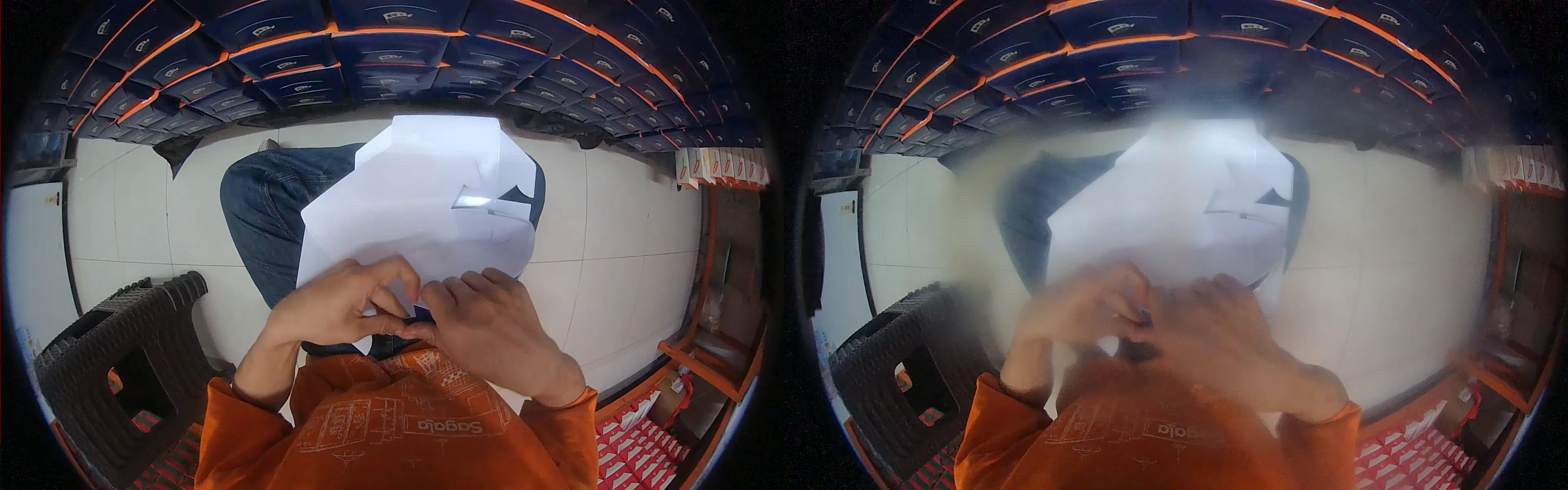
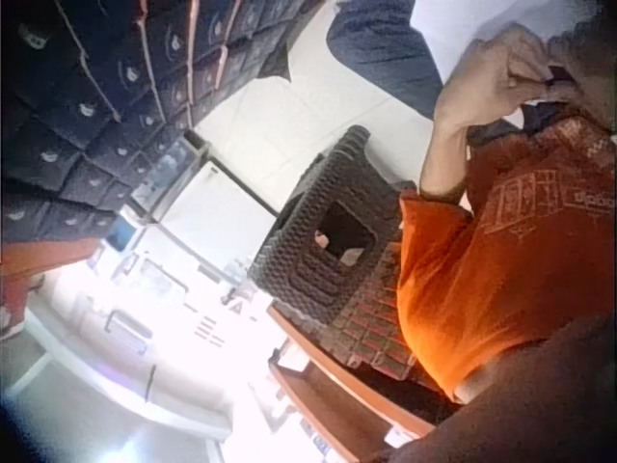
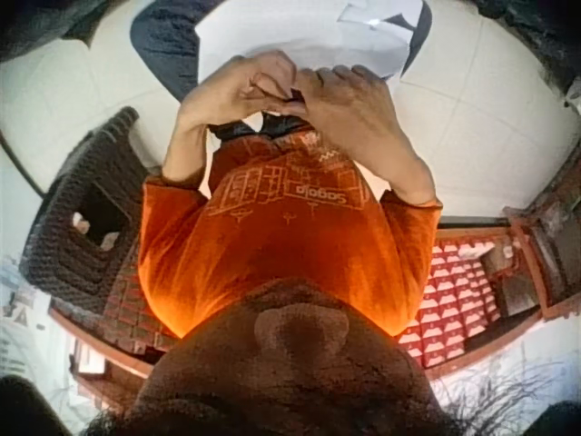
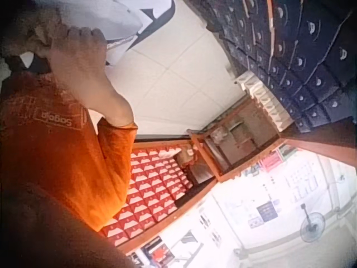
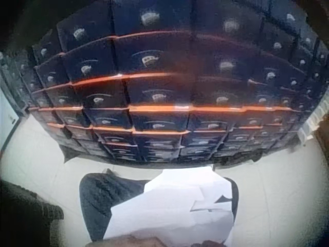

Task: Folding and assembling cardboard food boxes while kneeling in a storage area.

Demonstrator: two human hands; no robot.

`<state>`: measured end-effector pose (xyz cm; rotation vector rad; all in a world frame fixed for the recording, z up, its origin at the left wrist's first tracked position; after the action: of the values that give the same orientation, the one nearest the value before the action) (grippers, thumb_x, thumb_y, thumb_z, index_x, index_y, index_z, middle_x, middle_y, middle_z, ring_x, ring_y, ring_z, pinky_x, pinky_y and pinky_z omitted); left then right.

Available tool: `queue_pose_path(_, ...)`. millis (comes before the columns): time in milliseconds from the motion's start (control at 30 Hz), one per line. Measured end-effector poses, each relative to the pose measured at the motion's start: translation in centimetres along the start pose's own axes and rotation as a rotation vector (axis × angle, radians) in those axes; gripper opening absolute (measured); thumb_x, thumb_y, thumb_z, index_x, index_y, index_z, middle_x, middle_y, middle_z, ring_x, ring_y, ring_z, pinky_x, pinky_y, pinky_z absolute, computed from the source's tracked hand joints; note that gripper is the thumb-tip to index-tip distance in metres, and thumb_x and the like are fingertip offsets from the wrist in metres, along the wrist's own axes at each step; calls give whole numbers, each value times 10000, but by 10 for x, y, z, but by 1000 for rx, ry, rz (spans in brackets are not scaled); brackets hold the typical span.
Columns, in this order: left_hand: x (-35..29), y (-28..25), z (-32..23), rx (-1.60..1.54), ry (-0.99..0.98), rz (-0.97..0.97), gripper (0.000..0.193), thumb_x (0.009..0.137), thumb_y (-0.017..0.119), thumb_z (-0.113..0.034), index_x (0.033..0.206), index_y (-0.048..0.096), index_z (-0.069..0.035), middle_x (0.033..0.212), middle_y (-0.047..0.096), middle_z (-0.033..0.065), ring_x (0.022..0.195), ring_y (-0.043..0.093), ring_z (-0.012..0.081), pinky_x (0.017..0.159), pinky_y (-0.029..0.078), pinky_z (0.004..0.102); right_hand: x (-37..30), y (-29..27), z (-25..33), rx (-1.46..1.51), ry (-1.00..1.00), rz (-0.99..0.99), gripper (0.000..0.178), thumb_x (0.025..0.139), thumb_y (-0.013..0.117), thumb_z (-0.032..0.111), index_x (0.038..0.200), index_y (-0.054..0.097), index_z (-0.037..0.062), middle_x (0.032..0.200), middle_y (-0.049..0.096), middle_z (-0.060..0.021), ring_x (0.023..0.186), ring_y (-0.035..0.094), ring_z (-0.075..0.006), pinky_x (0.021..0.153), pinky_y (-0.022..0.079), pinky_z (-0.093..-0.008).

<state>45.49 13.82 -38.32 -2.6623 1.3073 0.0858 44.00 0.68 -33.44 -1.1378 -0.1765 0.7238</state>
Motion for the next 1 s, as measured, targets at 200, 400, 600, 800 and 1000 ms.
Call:
queue_pose_path(200, -4, -2, -1, 48, -40, -42, 397, 794, 700, -22, 1100, 450, -63, 831, 722, 120, 739, 700, 265, 613, 512, 295, -3, 3, 6, 42, -112, -4, 388, 842, 638, 425, 774, 592, 45, 684, 608, -57, 645, 626, -218, 628, 477, -316)
queue_pose_path(400, 7, 3, -19, 95, -44, 106, 384, 778, 696, -54, 1111, 505, -51, 804, 708, 109, 670, 679, 252, 573, 506, 317, 1, 3, 0, 23, -145, 235, 357, 795, 691, 397, 822, 622, 48, 729, 604, -69, 680, 610, -225, 644, 479, -343)
queue_pose_path(600, -1, -26, -24, -237, -115, -318, 165, 835, 650, -17, 993, 641, 32, 842, 697, 123, 655, 648, 172, 564, 492, 268, -26, -49, -14, 225, -248, -944, 397, 558, 847, 319, 856, 682, 117, 976, 623, -27, 910, 546, -273, 758, 444, -402)
queue_pose_path(800, -6, -19, -21, -1034, 43, -678, 362, 943, 476, 24, 1293, 384, 43, 1107, 644, 191, 958, 677, 278, 803, 601, 369, -14, -11, 3, -68, -192, -755, 428, 762, 691, 551, 1035, 677, 223, 1225, 553, -23, 1167, 424, -288, 969, 365, -427)
queue_pose_path(1000, -8, -8, -5, -752, -103, -752, 335, 963, 447, 5, 1290, 372, 15, 1071, 642, 159, 885, 694, 237, 759, 613, 355, -8, -13, 5, -284, -161, -466, 354, 895, 572, 381, 1006, 690, 67, 1325, 529, -101, 1296, 346, -345, 1013, 341, -485)
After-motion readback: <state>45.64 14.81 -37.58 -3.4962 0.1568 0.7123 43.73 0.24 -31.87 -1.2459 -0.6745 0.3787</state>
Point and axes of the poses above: each hand's wrist, its own x-axis towards the middle knuckle, its own y-axis out of the palm, z = x × y, the point moved 6 cm from there along x, towards the middle knuckle
